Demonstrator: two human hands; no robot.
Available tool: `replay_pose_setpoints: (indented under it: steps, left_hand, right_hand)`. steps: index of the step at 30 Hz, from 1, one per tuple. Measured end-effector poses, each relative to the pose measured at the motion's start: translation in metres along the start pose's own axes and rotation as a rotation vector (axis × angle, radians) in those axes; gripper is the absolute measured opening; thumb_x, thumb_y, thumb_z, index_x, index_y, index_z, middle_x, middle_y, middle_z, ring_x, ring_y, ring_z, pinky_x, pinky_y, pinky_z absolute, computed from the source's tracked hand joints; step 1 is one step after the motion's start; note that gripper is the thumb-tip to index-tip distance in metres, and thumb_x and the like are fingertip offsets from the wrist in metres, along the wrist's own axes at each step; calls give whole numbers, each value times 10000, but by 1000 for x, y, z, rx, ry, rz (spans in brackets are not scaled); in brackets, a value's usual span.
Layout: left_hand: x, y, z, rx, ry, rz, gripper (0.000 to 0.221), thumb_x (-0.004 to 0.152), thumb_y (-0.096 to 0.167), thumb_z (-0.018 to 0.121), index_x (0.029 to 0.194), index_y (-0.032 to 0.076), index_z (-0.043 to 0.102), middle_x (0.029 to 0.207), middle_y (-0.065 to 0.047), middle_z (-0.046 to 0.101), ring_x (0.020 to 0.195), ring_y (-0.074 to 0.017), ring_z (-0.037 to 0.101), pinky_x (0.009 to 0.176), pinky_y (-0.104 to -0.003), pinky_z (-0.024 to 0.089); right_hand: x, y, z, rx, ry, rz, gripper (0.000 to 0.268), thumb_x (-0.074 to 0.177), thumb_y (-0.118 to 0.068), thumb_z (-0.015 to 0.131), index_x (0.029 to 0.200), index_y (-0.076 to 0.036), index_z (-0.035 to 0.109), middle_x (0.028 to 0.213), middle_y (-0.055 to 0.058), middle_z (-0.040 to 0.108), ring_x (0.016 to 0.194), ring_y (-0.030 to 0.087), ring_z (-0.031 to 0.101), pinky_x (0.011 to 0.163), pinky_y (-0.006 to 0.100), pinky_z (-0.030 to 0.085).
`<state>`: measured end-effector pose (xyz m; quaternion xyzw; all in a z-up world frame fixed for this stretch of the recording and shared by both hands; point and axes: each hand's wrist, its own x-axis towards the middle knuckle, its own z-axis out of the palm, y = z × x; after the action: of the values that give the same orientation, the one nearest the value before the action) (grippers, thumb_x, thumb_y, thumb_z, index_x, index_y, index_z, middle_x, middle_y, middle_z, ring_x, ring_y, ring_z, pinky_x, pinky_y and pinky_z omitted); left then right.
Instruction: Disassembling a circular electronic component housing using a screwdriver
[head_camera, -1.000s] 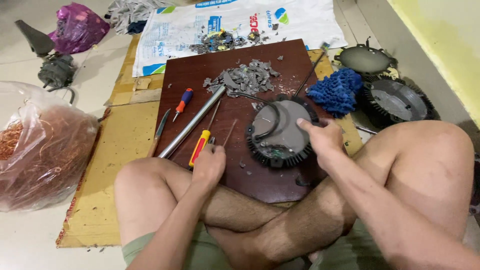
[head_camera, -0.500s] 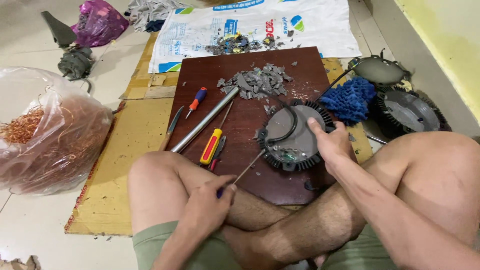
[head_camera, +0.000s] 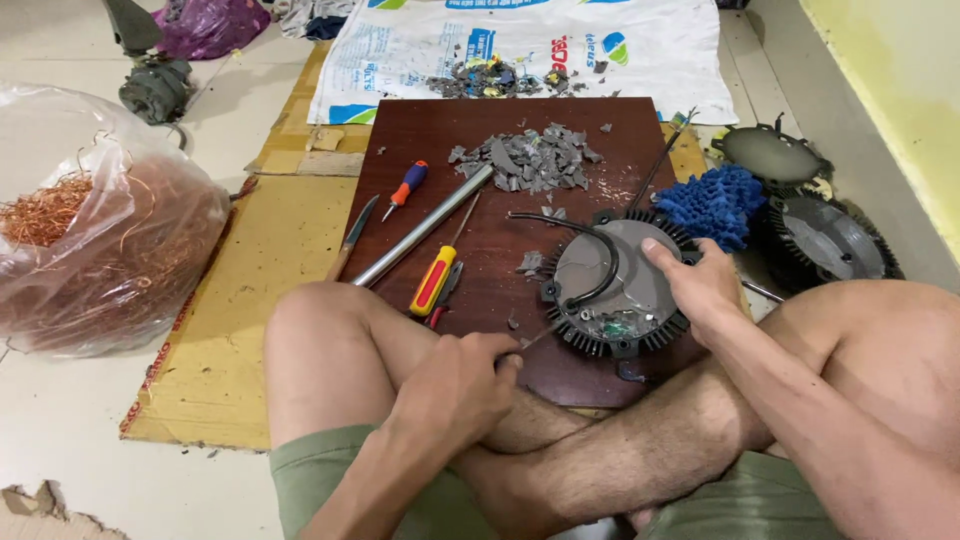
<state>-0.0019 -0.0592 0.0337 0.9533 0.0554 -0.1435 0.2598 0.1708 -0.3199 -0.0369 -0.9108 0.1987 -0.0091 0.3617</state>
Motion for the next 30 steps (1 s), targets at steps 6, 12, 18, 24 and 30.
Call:
replay_pose_setpoints:
  steps: [6, 12, 18, 24, 30]
  left_hand:
    - [-1, 30, -2, 203, -139, -55, 299, 1048, 347, 491, 1187, 268, 743, 1102, -187, 733, 1027, -436, 717, 799, -555, 616]
    - [13, 45, -4, 307, -77, 33, 301, 922, 102, 558, 1154, 152, 742, 1131, -170, 722, 1055, -435, 701, 819, -559, 613]
    - [40, 28, -5, 228, -68, 84, 285, 896, 165, 609, 1062, 144, 840, 885, -207, 775, 903, -430, 775, 779, -563, 644]
    - [40, 22, 0, 6, -107, -61, 367, 925, 270, 558, 1178, 284, 824, 1074, -135, 812, 1068, -394, 762, 958, -512, 617]
    - [45, 18, 22, 96, -84, -145, 427, 892, 349, 463, 1118, 508, 788, 1027, 30, 810, 1079, -288, 766, 990, -440, 536]
  right_hand:
    - [-14, -14, -6, -39, -17, 51, 947, 833, -714, 712, 1551, -127, 522, 1527, 168, 557, 1398, 394, 500, 1049, 565, 438]
    - [25, 20, 13, 15, 6, -46, 982, 792, -712, 753, 1495, -50, 575, 1445, 195, 630, 1341, 375, 569, 1076, 486, 444]
    - [51, 46, 26, 78, 9, -151, 888, 892, -699, 812, 1417, -3, 644, 1262, 336, 678, 1245, 509, 623, 996, 578, 514]
    - [51, 49, 30, 86, 31, -165, 825, 878, -704, 826, 1342, -35, 688, 1223, 300, 714, 1211, 459, 660, 957, 535, 551]
    - [44, 45, 32, 89, 16, -117, 901, 859, -756, 808, 1421, -70, 646, 1284, 279, 698, 1273, 446, 626, 1016, 547, 521]
